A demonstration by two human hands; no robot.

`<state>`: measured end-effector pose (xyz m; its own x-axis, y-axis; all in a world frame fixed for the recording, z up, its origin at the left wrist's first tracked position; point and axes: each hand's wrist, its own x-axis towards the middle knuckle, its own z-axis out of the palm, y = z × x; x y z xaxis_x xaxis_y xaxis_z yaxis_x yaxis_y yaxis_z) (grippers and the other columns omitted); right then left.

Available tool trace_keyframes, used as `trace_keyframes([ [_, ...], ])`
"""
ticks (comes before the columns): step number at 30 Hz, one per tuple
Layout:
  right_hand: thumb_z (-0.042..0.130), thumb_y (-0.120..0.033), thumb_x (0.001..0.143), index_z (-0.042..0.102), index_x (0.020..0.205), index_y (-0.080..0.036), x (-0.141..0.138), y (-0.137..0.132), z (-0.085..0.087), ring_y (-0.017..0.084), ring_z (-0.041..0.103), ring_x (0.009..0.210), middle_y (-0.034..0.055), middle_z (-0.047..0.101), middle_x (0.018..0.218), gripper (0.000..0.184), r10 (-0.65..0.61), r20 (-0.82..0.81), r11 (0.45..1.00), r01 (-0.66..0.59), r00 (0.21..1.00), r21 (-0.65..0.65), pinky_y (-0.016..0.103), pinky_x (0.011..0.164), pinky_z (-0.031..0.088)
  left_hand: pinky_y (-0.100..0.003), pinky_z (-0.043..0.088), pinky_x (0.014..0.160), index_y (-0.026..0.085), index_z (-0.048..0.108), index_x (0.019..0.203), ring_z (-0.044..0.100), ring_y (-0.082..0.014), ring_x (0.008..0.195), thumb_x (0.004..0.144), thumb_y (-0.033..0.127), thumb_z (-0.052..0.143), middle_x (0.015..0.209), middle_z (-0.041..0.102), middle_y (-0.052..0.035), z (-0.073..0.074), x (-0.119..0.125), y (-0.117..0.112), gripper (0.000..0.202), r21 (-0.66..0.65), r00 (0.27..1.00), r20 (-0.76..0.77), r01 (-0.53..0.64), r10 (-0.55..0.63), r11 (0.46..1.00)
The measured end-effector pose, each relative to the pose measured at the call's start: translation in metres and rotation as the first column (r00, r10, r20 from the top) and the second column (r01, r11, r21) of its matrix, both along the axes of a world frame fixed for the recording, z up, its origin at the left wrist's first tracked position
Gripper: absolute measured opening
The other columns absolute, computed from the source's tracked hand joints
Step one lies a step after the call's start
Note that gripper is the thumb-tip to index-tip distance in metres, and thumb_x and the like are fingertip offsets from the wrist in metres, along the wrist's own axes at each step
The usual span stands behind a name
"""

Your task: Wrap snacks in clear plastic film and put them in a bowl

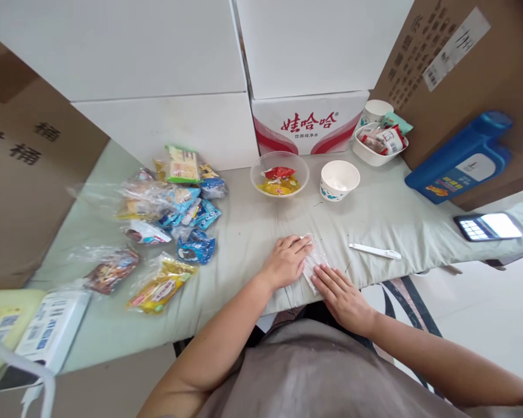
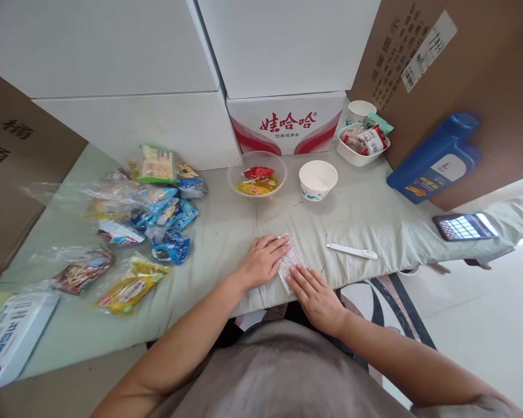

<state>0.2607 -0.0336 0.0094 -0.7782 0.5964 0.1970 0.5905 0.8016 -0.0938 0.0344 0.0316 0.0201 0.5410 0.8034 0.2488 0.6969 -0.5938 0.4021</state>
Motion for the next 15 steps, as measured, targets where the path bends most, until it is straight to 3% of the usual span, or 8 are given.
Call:
trace_keyframes([
  [4,0.042,-0.011,0.09,0.058,0.122,-0.016,0.003,-0.002,0.004,0.023,0.055,0.114,0.0108,0.064,0.121,0.036,0.035,-0.162,0.999,-0.041,0.986,-0.035,0.043,0.096,0.044,-0.045,0.035,0.101,0.025,0.058,0.125,0.051,-0.0245,0.12,0.087,0.021,0.054,0.135,0.058,-0.0037,0.003,-0.001,-0.003,0.038,-0.015,0.992,0.015,0.128,-0.128,0.992],
  [7,0.046,-0.012,0.09,0.062,0.109,-0.021,0.003,0.0,0.014,0.023,0.056,0.111,0.0075,0.067,0.112,0.027,0.068,-0.245,0.997,-0.077,0.967,-0.028,0.045,0.097,0.043,-0.045,0.032,0.104,0.025,0.054,0.129,0.054,-0.023,0.12,0.085,0.022,0.057,0.137,0.057,-0.0062,0.004,-0.002,-0.004,0.043,-0.027,0.988,0.064,0.143,-0.141,0.989],
  [10,0.045,-0.014,0.091,0.061,0.109,-0.023,0.001,0.012,0.026,0.024,0.054,0.117,0.0075,0.066,0.111,0.026,0.086,-0.298,0.992,-0.108,0.951,-0.058,0.045,0.098,0.043,-0.046,0.031,0.105,0.023,0.043,0.138,0.054,-0.0245,0.122,0.085,0.025,0.058,0.142,0.051,-0.0114,0.003,-0.004,-0.004,0.055,-0.026,0.988,0.093,0.125,-0.122,0.992],
  [13,0.039,-0.013,0.093,0.058,0.114,-0.02,-0.005,0.036,0.032,0.019,0.061,0.093,0.0072,0.066,0.097,0.029,0.067,-0.321,0.985,-0.113,0.945,-0.127,0.034,0.082,0.05,-0.046,0.031,0.105,0.021,0.032,0.144,0.049,-0.0259,0.128,0.087,0.026,0.055,0.144,0.047,-0.0151,0.001,-0.005,-0.002,0.061,-0.01,0.986,0.11,0.125,-0.123,0.992],
  [15,0.035,-0.015,0.095,0.058,0.116,-0.018,-0.012,0.055,0.03,0.018,0.06,0.084,0.0075,0.065,0.091,0.031,-0.022,-0.271,0.991,-0.015,0.962,-0.135,0.03,0.074,0.05,-0.046,0.033,0.105,0.02,0.025,0.146,0.046,-0.026,0.131,0.087,0.022,0.052,0.144,0.046,-0.016,-0.002,-0.005,-0.002,0.065,-0.011,0.987,0.117,0.116,-0.114,0.993],
])
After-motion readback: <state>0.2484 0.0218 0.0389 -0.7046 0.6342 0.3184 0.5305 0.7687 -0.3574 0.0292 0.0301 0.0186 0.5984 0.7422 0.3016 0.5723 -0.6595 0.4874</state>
